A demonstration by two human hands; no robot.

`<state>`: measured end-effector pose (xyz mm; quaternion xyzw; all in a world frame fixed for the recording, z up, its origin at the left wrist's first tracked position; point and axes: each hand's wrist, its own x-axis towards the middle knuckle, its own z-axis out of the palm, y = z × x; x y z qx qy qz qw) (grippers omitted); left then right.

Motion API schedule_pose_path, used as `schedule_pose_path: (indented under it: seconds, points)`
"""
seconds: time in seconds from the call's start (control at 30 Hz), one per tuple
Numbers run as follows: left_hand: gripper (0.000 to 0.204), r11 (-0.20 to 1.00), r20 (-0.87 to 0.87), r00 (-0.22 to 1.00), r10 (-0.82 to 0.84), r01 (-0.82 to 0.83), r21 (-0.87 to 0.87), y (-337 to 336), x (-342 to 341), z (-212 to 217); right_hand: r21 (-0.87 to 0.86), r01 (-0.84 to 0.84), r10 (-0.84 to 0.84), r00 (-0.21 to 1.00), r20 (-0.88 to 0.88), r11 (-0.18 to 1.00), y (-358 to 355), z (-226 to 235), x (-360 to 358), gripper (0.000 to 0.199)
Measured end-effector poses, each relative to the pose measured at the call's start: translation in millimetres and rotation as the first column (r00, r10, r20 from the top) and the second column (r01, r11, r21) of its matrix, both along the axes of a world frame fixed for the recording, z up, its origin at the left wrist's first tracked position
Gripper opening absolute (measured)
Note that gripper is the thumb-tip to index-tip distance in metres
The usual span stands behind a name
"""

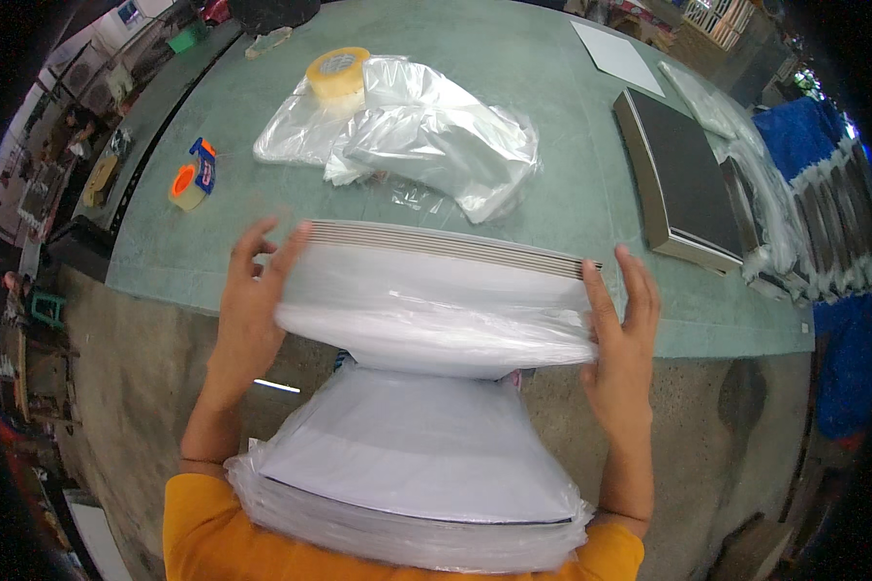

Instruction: The person wraps individual stacks of paper in clear plastic sheets by hand, folding the plastic around each stack and tucking the edges beneath the paper.

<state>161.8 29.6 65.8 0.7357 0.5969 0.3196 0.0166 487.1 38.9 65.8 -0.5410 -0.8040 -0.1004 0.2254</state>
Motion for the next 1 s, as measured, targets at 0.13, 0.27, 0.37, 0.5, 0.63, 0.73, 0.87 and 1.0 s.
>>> schedule_pose_path:
  seconds: [0.13, 0.27, 0.37, 0.5, 0.63, 0.73, 0.87, 1.0]
  points:
    - [0.064, 1.0, -0.19, 0.982, -0.023, 0.025, 0.008, -17.9, 0.9, -1.3, 0.105, -0.031, 0.037, 0.998, -0.057, 0.994, -14.5, -16.4, 14.5, 0.054]
    - [0.05, 0.979, -0.045, 0.983, -0.179, 0.183, 0.096, -34.0, -14.8, -3.4, 0.082, -0.18, 0.197, 0.921, -0.337, 0.98, -33.9, -18.3, 30.6, 0.039]
    - [0.036, 0.906, 0.398, 0.865, -0.304, 0.392, -0.159, -29.2, -29.4, 5.7, -0.177, -0.513, 0.178, 0.569, -0.803, 0.84, -32.0, -24.9, 59.0, 0.027]
    - [0.03, 0.46, 0.955, 0.297, -0.031, 0.852, -0.25, -15.1, -64.4, -51.4, -0.414, -0.768, -0.441, 0.192, -0.876, 0.488, -24.6, -80.2, 65.8, 0.017]
    - [0.017, 0.237, 0.852, 0.367, 0.373, 0.851, -0.47, -20.4, -69.1, -179.0, -0.672, -0.713, -0.752, 0.327, -0.572, 0.201, -29.0, -217.8, 54.3, 0.009]
    - [0.003, 0.179, 0.683, 0.573, 0.453, 0.692, -0.699, -28.2, -64.3, -262.2, -0.809, -0.431, -0.499, 0.638, -0.587, 0.4, -45.9, -330.0, 53.6, 0.011]
    - [0.019, 0.42, 0.287, 0.958, 0.004, 0.259, -0.87, -26.6, -45.2, -249.9, -0.894, -0.133, -0.631, 0.664, -0.4, 0.427, -46.8, -282.9, 20.2, 0.008]
    - [0.022, 0.557, 0.173, 0.95, -0.26, 0.293, -0.777, -19.4, -49.2, -125.3, -0.801, -0.272, -0.342, 0.797, -0.498, 0.533, -28.0, -114.1, 32.2, 0.018]
